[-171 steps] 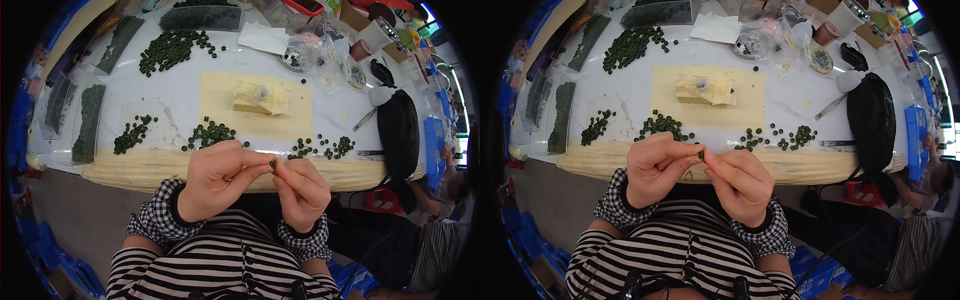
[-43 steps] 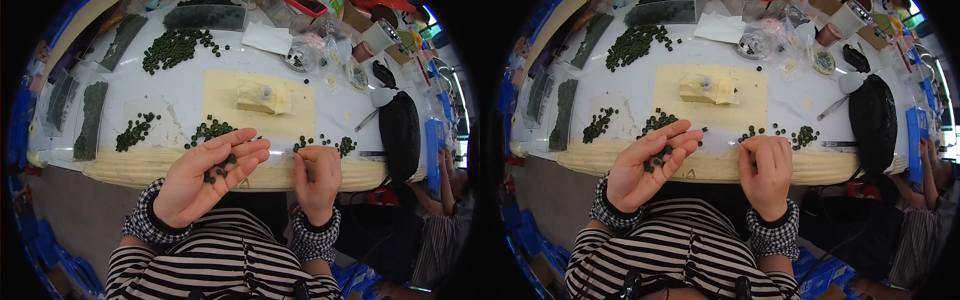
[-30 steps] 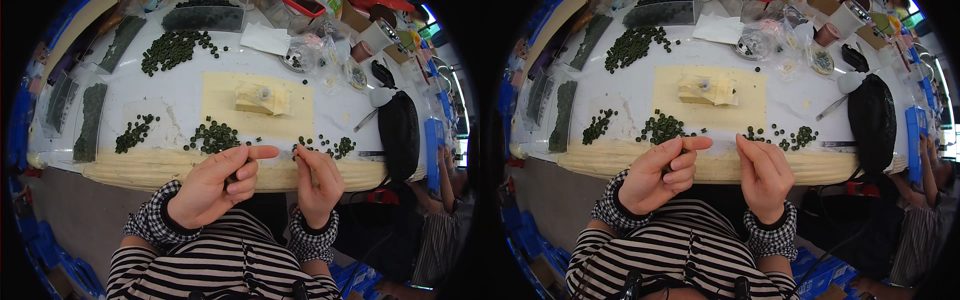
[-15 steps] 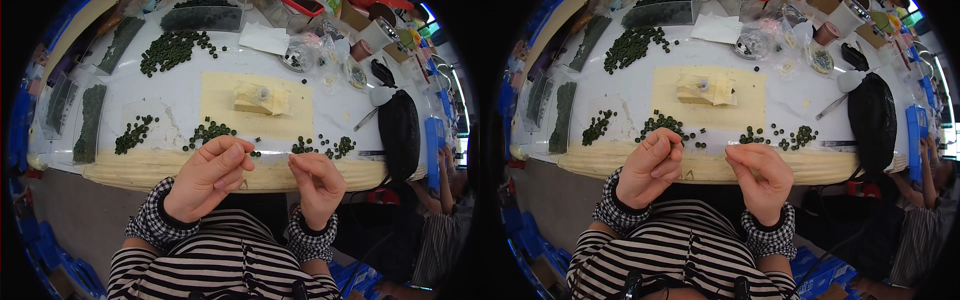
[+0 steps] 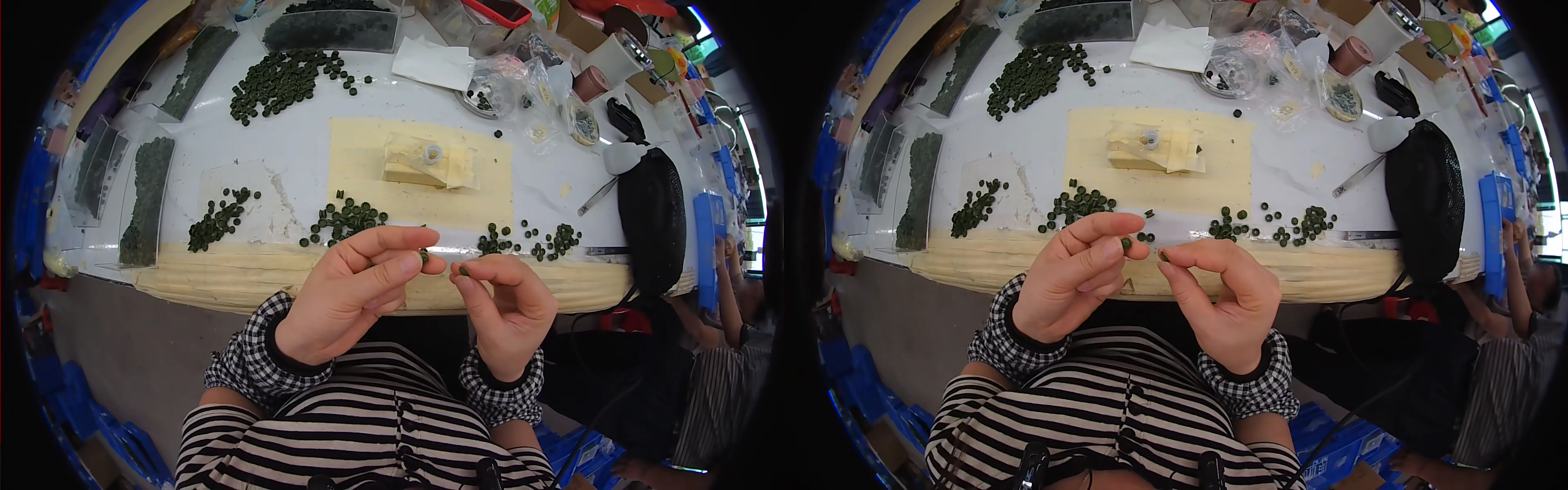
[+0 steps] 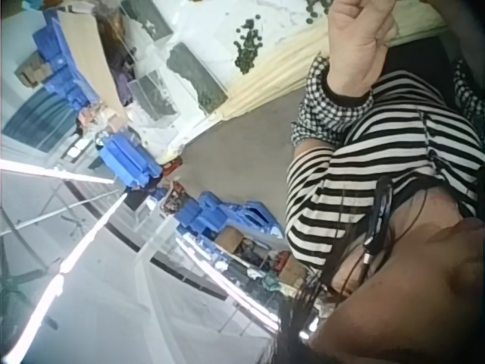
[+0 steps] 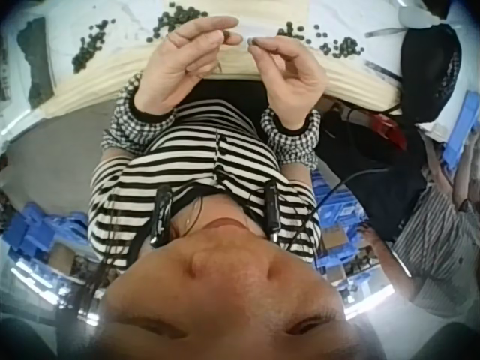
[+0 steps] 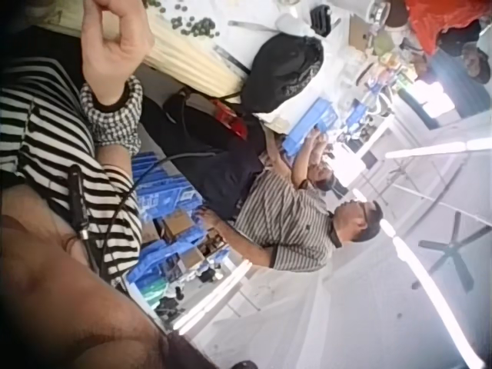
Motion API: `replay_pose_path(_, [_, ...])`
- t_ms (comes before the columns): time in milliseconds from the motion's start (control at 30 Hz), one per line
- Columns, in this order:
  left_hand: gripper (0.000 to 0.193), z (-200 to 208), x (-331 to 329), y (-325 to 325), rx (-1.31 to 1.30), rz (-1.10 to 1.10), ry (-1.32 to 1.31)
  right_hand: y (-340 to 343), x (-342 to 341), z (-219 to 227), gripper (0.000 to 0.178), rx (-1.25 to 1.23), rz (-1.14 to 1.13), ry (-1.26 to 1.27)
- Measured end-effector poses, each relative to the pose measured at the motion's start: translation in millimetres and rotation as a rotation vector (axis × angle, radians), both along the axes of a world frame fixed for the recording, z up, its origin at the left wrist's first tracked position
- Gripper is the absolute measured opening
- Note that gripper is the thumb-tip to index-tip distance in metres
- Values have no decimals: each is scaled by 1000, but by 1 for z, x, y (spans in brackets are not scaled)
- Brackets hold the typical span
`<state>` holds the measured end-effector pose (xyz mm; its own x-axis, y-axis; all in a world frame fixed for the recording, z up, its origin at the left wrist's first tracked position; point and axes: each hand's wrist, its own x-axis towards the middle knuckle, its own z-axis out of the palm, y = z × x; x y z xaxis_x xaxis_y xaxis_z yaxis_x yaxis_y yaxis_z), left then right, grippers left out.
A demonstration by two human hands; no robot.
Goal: Assembling small green plastic components manually on a factory workbench.
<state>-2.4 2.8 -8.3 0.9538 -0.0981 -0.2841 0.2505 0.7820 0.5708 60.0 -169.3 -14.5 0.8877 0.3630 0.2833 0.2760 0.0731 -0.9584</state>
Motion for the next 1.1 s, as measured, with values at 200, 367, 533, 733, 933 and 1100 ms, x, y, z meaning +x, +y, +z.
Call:
replay_pose_path(200, [18, -7, -2, -4, 102, 15, -53, 4, 3, 2, 14, 3, 23, -49])
replay_pose_path(367, [16, -7, -1, -11, 189, 73, -52, 6, 1, 0, 13, 104, 66, 126])
replay_pose_path(533, [17, -4, -1, -12, 218, 87, -40, 8, -1, -2, 13, 113, 51, 142])
replay_pose_path(733, [16, -5, 0, -14, 268, 120, -51, 9, -3, -3, 14, 91, 30, 71])
replay_pose_path(933, [15, -5, 0, -17, 339, 168, -88, 12, -5, -5, 21, 5, -64, -206])
replay_pose_path(1100, [15, -7, 1, -18, 352, 210, -109, 12, -7, -4, 29, -74, -70, -374])
